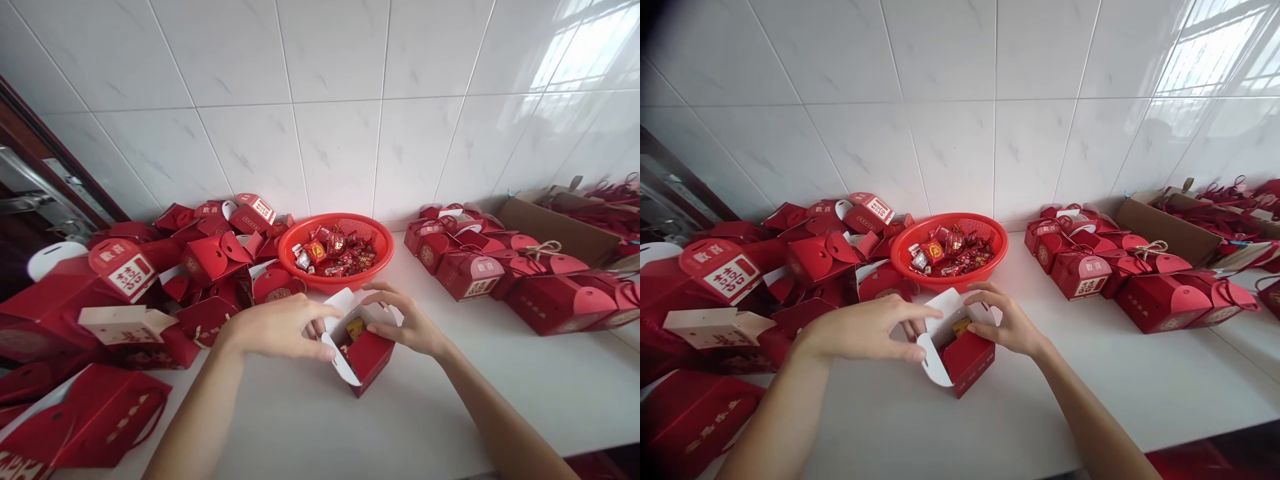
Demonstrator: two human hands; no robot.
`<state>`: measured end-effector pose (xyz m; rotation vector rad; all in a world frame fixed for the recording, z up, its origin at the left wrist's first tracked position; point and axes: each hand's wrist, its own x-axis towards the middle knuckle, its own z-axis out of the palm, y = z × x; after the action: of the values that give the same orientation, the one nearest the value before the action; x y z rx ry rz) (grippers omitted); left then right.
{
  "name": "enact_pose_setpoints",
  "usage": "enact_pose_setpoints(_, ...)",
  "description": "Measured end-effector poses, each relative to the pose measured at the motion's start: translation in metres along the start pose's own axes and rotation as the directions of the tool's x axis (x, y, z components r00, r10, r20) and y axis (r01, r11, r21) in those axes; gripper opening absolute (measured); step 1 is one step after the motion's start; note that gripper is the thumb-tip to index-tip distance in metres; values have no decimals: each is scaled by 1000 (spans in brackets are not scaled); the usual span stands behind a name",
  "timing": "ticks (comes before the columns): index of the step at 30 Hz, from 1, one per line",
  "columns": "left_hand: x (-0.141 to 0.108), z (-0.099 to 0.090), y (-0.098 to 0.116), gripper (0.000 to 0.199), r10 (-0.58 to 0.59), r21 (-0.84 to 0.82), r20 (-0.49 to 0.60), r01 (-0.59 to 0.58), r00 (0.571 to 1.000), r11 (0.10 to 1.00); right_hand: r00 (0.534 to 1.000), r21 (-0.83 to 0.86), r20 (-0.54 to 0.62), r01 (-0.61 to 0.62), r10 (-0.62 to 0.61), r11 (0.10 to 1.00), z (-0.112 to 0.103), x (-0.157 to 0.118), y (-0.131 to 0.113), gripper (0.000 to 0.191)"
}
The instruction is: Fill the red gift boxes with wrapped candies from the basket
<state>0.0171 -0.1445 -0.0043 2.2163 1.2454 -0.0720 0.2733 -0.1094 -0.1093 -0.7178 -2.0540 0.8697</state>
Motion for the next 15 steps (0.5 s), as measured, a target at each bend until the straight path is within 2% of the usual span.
enact_pose_setpoints(3, 1, -3, -11, 76, -105, -50, -129, 100, 986, 994, 999, -12, -32, 25, -25, 1000, 4, -1, -1, 43)
enact_pose_setpoints(6, 6, -1, -14, 77, -136, -17, -227, 136, 964, 991, 995, -15, -76, 63, -64, 998, 10, -2, 0, 53)
enact_pose_setpoints(12, 22, 7, 4, 58, 71, -100, -167, -89, 983, 991, 987, -46, -156, 23, -29, 999, 20, -5, 5, 55)
enact_pose_setpoints(15, 25, 8, 7, 55, 130, -126, -95, -142, 987, 982, 985, -50, -169, 15, -23, 999, 22, -6, 5, 53)
